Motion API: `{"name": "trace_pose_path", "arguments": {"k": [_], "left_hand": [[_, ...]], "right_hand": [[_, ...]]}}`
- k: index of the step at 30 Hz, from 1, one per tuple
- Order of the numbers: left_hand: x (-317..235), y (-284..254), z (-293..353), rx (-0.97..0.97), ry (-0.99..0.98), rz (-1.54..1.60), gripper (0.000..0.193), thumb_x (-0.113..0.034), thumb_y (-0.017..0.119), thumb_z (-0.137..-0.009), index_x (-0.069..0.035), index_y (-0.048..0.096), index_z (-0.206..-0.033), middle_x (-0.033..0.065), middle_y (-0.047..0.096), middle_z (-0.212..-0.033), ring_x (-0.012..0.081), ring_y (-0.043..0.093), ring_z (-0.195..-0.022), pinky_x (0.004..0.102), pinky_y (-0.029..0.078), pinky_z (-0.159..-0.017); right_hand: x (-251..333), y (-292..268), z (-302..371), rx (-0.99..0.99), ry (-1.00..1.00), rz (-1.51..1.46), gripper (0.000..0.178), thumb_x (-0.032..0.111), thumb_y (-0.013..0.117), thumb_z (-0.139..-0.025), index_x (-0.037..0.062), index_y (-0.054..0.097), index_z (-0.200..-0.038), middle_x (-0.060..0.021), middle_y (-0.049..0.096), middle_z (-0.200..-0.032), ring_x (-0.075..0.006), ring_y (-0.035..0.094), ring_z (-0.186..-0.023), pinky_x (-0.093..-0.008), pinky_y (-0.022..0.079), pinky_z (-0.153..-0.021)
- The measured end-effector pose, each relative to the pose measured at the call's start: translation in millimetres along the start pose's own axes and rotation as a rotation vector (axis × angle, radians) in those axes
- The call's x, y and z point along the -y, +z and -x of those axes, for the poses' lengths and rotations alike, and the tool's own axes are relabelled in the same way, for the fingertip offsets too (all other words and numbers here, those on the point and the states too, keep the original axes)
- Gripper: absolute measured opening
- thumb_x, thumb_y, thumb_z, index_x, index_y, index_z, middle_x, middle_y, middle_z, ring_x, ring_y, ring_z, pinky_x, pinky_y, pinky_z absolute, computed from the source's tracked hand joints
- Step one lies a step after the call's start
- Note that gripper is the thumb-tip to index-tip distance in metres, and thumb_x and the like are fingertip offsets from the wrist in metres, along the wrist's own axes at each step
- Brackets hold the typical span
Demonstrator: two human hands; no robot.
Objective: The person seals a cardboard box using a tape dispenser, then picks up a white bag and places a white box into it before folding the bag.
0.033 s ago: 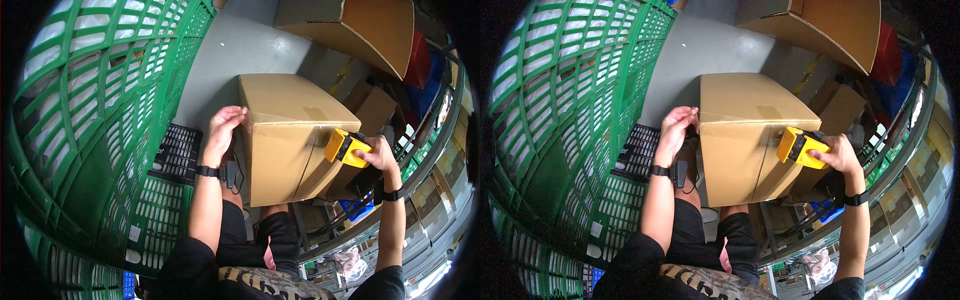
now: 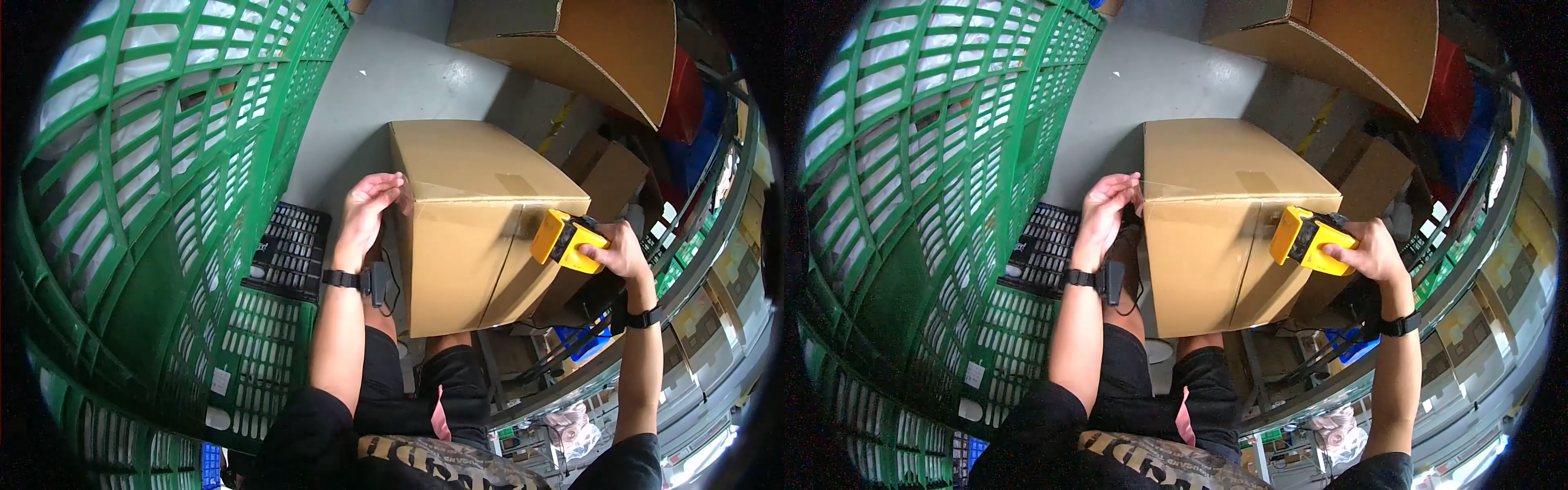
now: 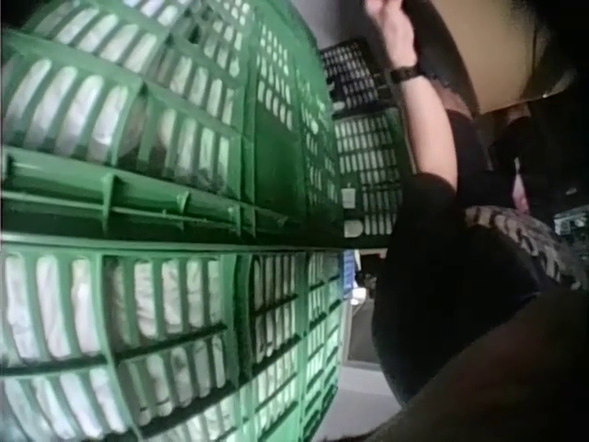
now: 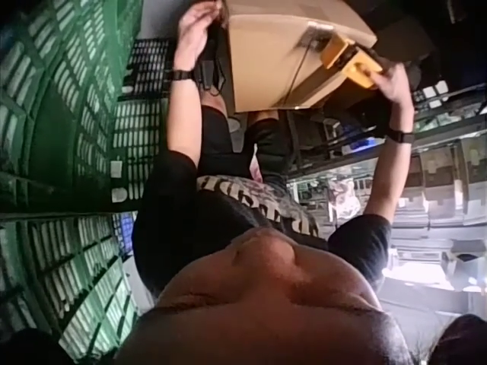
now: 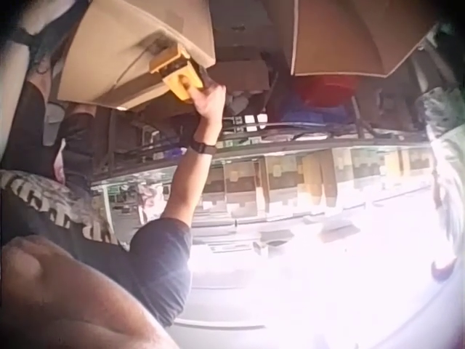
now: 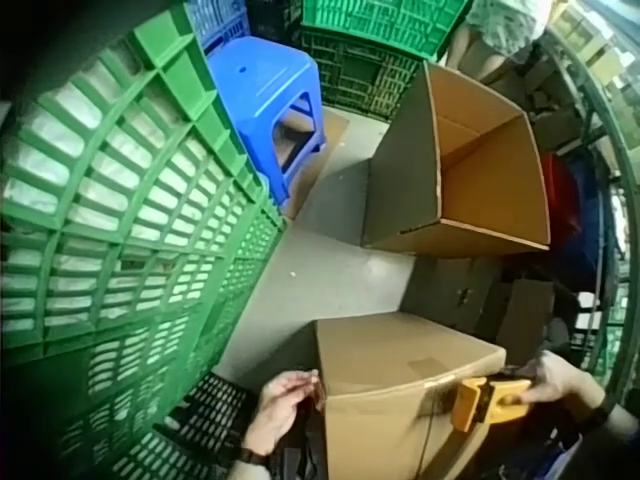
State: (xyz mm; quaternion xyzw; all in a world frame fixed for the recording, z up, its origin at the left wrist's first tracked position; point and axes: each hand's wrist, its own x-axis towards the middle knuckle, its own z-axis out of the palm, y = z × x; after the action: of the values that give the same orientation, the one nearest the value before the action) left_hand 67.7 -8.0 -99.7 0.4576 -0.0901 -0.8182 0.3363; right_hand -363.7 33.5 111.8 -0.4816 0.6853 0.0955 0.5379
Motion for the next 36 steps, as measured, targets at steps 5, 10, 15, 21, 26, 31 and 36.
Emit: {"name": "trace_pose_path", "arguments": {"k": [5,10,15,21,26,31,36], "left_hand": [[7.4,23.6,5.0,-0.125,0.047,-0.117,0.023,0.006,0.060,-0.091,-0.001,0.063,-0.113,0.0146,0.068,-0.118,0.0179,0.065,-0.106,0.0307,0.049,-0.097],[14.5,28.3,-2.0,-0.154,0.075,-0.058,0.026,0.006,0.061,-0.090,0.000,0.063,-0.115,0.0130,0.063,-0.128,0.0155,0.063,-0.110,0.0289,0.049,-0.100],[22.3,31.2,-4.6,-0.143,0.081,-0.059,0.028,0.004,0.059,-0.093,-0.001,0.063,-0.120,0.0134,0.062,-0.131,0.0180,0.062,-0.115,0.0310,0.047,-0.103],[39.3,46.8,-3.0,-0.419,0.174,-0.021,0.038,-0.004,0.058,-0.096,-0.001,0.055,-0.133,0.0154,0.060,-0.133,0.0259,0.059,-0.121,0.0382,0.044,-0.106],[32.6,39.2,19.7,-0.497,0.260,-0.736,0.059,-0.016,0.062,-0.096,0.001,0.036,-0.146,0.0213,0.056,-0.136,0.0322,0.055,-0.125,0.0407,0.043,-0.105],[-0.8,123.4,47.2,-0.173,0.372,-1.038,0.074,-0.031,0.070,-0.091,0.003,0.034,-0.146,0.0293,0.056,-0.131,0.0378,0.056,-0.122,0.0409,0.047,-0.100],[7.6,122.8,26.7,-0.208,0.238,-1.110,0.082,-0.040,0.073,-0.086,0.007,0.038,-0.143,0.0312,0.057,-0.126,0.0427,0.059,-0.115,0.0434,0.049,-0.094]], "right_hand": [[-1.5,-4.4,3.7,0.013,0.016,0.007,0.057,0.050,0.077,-0.078,-0.0049,0.061,-0.073,-0.0087,0.052,-0.057,-0.0139,0.049,-0.052,-0.0325,0.043,-0.051],[-10.8,-0.1,0.2,-0.014,-0.020,0.013,0.054,0.047,0.077,-0.078,-0.0035,0.061,-0.070,-0.0135,0.053,-0.056,-0.0216,0.052,-0.049,-0.0364,0.044,-0.051],[-7.0,-3.7,-2.4,-0.006,0.024,-0.033,0.061,0.054,0.076,-0.077,-0.0053,0.062,-0.074,-0.0075,0.054,-0.058,-0.0132,0.050,-0.052,-0.0308,0.043,-0.051],[-10.7,-4.0,-2.1,-0.026,0.034,-0.043,0.062,0.055,0.076,-0.077,-0.0051,0.062,-0.074,-0.0071,0.054,-0.058,-0.0130,0.050,-0.052,-0.0307,0.043,-0.050],[-19.0,-7.2,2.6,-0.049,0.055,-0.029,0.062,0.055,0.076,-0.077,-0.0054,0.062,-0.074,-0.0091,0.053,-0.057,-0.0137,0.050,-0.051,-0.0326,0.042,-0.050],[-17.4,-17.5,0.8,-0.018,0.059,0.076,0.061,0.054,0.076,-0.078,-0.0055,0.063,-0.076,-0.0104,0.054,-0.057,-0.0143,0.050,-0.052,-0.0333,0.042,-0.051],[-10.1,-17.7,-0.8,-0.028,0.051,0.063,0.055,0.051,0.074,-0.080,-0.0035,0.066,-0.078,-0.0135,0.057,-0.058,-0.0213,0.059,-0.053,-0.0355,0.046,-0.055]]}}
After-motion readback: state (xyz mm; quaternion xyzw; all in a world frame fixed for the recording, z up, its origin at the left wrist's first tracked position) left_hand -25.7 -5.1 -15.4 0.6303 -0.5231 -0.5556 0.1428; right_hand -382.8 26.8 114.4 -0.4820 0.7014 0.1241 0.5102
